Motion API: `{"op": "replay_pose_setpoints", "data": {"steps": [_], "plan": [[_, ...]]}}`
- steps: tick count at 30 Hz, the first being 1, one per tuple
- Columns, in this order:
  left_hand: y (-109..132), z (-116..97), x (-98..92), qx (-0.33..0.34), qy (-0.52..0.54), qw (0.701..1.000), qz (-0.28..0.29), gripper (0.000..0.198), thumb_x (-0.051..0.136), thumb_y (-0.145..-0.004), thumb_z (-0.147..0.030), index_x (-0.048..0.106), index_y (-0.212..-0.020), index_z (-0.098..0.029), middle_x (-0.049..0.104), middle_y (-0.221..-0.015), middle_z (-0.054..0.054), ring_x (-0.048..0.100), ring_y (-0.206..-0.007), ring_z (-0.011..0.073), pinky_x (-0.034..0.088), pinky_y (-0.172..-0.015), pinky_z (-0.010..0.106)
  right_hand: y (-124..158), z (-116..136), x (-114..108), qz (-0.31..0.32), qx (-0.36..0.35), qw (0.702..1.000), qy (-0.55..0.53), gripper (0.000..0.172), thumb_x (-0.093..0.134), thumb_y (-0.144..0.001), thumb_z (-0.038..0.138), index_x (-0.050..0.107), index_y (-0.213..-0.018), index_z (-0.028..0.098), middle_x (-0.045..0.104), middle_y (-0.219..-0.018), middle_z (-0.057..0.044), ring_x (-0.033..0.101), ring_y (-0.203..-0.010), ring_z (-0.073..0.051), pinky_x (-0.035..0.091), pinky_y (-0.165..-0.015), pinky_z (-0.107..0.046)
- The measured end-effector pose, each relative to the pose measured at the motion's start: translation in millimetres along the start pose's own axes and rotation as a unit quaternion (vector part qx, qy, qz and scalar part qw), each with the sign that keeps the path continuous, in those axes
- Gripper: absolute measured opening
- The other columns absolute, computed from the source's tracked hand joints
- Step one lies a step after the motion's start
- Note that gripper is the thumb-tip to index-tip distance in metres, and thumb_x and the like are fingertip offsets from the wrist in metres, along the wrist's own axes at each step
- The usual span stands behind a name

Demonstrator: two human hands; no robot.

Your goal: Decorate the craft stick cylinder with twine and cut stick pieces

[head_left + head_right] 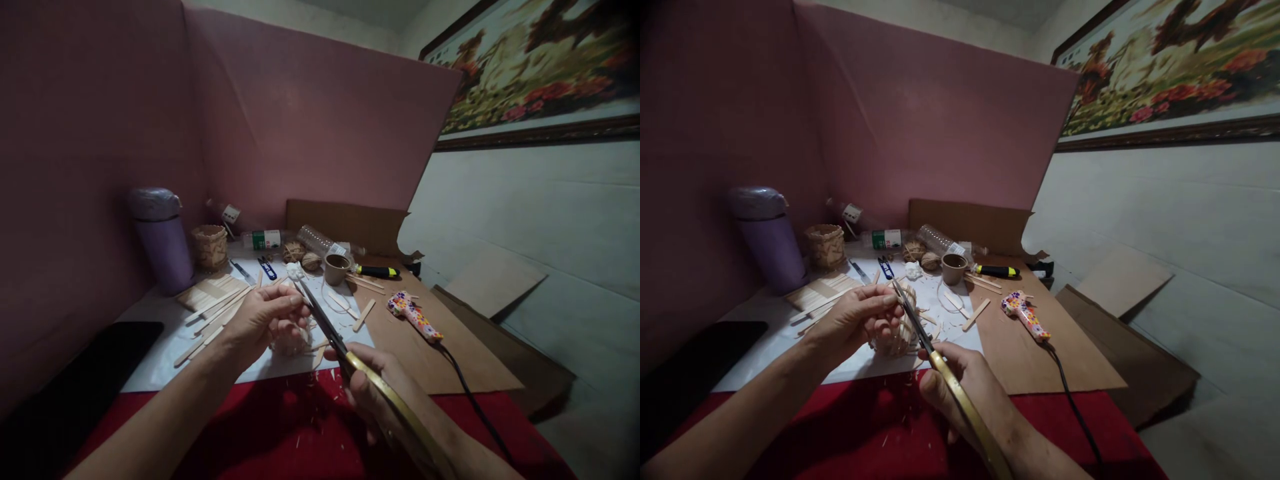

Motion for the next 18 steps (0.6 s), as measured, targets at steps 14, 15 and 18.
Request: {"op": "replay_pose_setpoints", "data": {"steps": [14,15,18], "plan": [[-0.6,-1.5,-4.1,0.009,-0.006,1.000,-0.019,0.031,0.089,-0.054,-0.025,0.065,-0.066,-0.011,0.068,-0.062,0.006,0.063,-0.052,0.0135,0.050,-0.044,0.020,-1.8,4.1,-0.7,-0.003,-0.014,0.999,0.038,0.085,0.056,-0.067,0.084,0.060,-0.114,0.013,0.038,-0.053,0.008,0.032,-0.038,-0.006,0.031,-0.032,-0.017],[-0.5,-1.1,-4.1,0.009,-0.006,1.000,-0.018,0.031,0.089,-0.054,-0.025,0.065,-0.067,-0.011,0.068,-0.062,0.005,0.062,-0.052,0.0129,0.049,-0.044,0.020,-1.7,4.6,-0.4,0.000,-0.015,0.999,0.041,0.084,0.056,-0.068,0.083,0.060,-0.113,0.013,0.038,-0.053,0.008,0.032,-0.038,-0.006,0.030,-0.032,-0.017],[-0.5,-0.6,-5.4,0.016,-0.006,1.000,-0.023,0.030,0.088,-0.056,-0.026,0.065,-0.067,-0.012,0.065,-0.060,0.003,0.056,-0.048,0.0092,0.044,-0.041,0.017,-1.4,6.3,0.4,0.006,-0.017,0.999,0.042,0.083,0.056,-0.068,0.083,0.060,-0.113,0.013,0.040,-0.055,0.007,0.032,-0.039,-0.006,0.029,-0.033,-0.017]]}}
Point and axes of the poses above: each hand's wrist, its own y-axis away from the middle knuckle, its own x-axis out of the palm, z = x × y, the point moved 8 cm from there along -y, towards the middle knuckle
